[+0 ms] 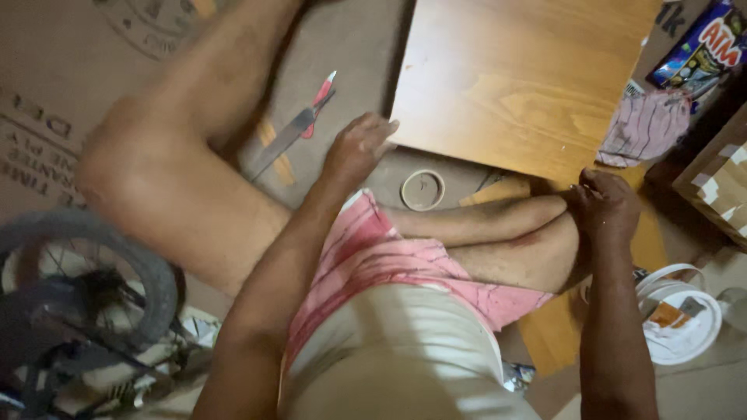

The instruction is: The person applies white adhesive to a rectangular board using a brush, then places a wood veneer sheet on top. They smooth the veneer with their hands and a cloth, apply masking tape to the edges, and wipe the surface. The person works on a single board throughout the clip.

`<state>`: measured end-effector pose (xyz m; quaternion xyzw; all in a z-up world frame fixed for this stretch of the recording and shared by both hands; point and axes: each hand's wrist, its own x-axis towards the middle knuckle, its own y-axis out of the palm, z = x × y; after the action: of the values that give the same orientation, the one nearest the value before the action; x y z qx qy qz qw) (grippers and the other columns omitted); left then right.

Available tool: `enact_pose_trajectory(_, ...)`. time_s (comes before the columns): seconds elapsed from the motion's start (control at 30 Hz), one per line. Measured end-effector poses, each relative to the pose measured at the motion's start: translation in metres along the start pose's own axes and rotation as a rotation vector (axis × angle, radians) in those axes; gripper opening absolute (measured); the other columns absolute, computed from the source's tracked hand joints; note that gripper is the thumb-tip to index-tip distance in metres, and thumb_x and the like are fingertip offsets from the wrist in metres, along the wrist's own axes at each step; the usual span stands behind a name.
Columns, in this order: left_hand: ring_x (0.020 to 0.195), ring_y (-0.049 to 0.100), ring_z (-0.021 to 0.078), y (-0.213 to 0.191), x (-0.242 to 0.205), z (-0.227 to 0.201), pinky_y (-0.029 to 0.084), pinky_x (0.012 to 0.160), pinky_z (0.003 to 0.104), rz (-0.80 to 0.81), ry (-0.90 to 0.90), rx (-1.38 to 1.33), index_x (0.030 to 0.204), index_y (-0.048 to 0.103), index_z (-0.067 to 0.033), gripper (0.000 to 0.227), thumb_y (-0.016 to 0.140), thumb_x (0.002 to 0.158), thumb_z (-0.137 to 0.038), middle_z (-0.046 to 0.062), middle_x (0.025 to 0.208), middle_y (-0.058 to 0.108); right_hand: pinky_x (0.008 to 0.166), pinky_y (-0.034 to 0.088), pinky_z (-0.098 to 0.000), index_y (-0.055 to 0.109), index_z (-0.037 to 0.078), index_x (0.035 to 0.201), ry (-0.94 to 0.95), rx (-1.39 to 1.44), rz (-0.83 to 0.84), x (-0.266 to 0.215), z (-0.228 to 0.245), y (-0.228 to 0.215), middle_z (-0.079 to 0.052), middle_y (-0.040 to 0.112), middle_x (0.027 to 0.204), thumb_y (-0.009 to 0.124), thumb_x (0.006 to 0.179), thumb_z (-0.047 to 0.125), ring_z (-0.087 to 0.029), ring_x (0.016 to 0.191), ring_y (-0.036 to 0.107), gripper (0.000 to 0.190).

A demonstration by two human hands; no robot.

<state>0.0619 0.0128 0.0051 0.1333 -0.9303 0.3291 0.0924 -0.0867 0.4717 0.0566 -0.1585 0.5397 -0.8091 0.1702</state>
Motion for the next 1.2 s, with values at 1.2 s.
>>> enact_pose_trajectory(1.2,0.101,0.068,0.0302,0.006,-0.008,-0.014,0.056,0.089,0.039,-0.133,-0.280,-0.241,0.122,0.071,-0.0003,0.036,0.076,0.091,-0.018,0.014,0.115,0.069,0.094,0.058,-0.0363,0.073,-0.003,0.113,-0.002,0.023,-0.085,-0.006,0.005,0.012,-0.018,0.073,0.114,0.082,0.086,-0.004,-0.031,0.104,0.071,0.028)
